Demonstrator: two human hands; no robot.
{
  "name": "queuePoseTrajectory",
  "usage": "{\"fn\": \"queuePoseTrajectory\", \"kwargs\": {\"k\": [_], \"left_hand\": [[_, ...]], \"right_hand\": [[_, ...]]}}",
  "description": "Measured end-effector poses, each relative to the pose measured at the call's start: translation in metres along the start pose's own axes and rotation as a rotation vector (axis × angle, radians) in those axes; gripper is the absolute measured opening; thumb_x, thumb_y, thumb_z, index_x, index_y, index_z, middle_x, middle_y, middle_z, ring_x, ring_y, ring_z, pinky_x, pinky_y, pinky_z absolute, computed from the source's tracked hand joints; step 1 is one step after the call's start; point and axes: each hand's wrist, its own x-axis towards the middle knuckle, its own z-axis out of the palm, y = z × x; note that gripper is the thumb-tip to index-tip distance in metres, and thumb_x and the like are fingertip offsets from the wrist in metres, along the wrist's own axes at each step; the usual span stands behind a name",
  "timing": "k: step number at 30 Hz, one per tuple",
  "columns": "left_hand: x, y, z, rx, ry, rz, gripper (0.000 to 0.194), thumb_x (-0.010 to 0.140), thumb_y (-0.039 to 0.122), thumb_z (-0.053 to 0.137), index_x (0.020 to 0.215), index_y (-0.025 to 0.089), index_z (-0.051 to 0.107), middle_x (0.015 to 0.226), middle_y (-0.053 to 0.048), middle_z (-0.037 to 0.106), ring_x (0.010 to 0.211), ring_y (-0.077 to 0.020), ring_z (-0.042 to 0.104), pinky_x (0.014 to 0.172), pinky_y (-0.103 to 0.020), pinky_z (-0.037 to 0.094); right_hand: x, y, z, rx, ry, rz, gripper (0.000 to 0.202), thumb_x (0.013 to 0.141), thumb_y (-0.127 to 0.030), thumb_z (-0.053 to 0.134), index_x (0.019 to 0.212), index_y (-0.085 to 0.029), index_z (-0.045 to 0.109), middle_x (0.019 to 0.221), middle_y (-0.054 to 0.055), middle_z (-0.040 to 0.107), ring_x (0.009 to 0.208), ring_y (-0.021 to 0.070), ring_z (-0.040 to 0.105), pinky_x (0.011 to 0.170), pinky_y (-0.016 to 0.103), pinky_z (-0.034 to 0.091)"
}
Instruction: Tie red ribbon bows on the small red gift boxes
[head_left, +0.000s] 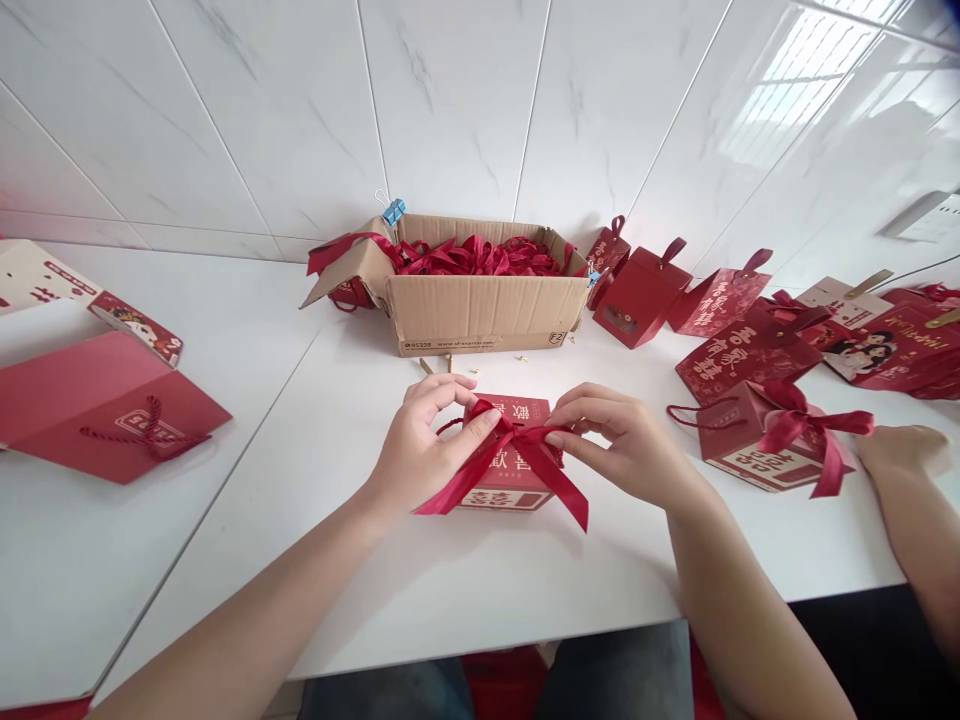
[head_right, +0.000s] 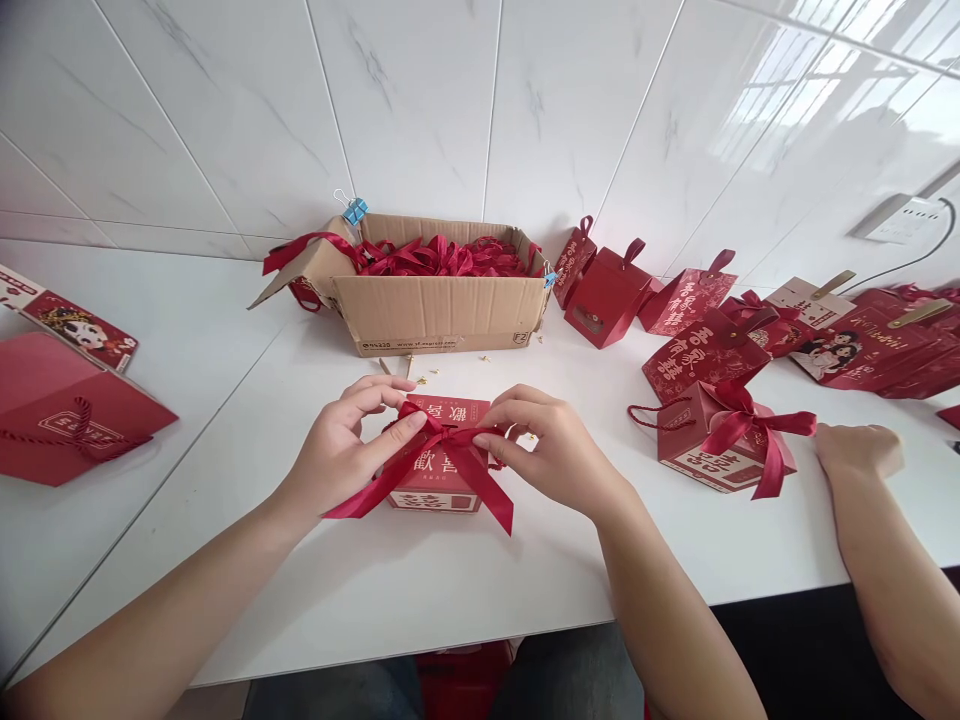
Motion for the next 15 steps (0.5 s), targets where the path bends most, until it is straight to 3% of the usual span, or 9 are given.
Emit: {"fn": "queuePoseTrajectory", "kwargs": {"k": [5, 11, 15], "left_hand": [[-0.007, 0.005, 0.002, 0.128, 0.083, 0.177, 0.033, 0.078, 0.035, 0.067, 0.105, 0.025, 0.051, 0.112, -0.005, 0.061, 0.110, -0.0236, 0.055, 0.097, -0.043, 0.042], [-0.009, 0.005, 0.000, 0.252, -0.047, 0.382, 0.015, 0.082, 0.024, 0.062, 0.078, 0.022, 0.048, 0.113, -0.006, 0.054, 0.115, -0.0243, 0.046, 0.097, -0.043, 0.040], [-0.009, 0.005, -0.002, 0.403, 0.013, 0.461, 0.012, 0.079, 0.028, 0.066, 0.076, 0.022, 0.055, 0.099, -0.006, 0.049, 0.100, -0.0245, 0.045, 0.089, -0.043, 0.043]], "right_hand": [[0.002, -0.005, 0.014, 0.097, 0.100, 0.041, 0.007, 0.089, -0.025, 0.056, 0.087, -0.020, 0.060, 0.079, 0.002, 0.066, 0.068, 0.0126, 0.061, 0.061, 0.027, 0.052], [0.001, -0.003, 0.022, 0.181, 0.173, 0.077, 0.005, 0.088, -0.024, 0.057, 0.086, -0.020, 0.055, 0.077, 0.001, 0.063, 0.067, 0.0118, 0.061, 0.059, 0.025, 0.051], [0.001, -0.003, 0.020, 0.184, 0.162, 0.079, 0.007, 0.088, -0.025, 0.057, 0.085, -0.020, 0.053, 0.075, 0.000, 0.063, 0.065, 0.0119, 0.061, 0.058, 0.026, 0.051]]}}
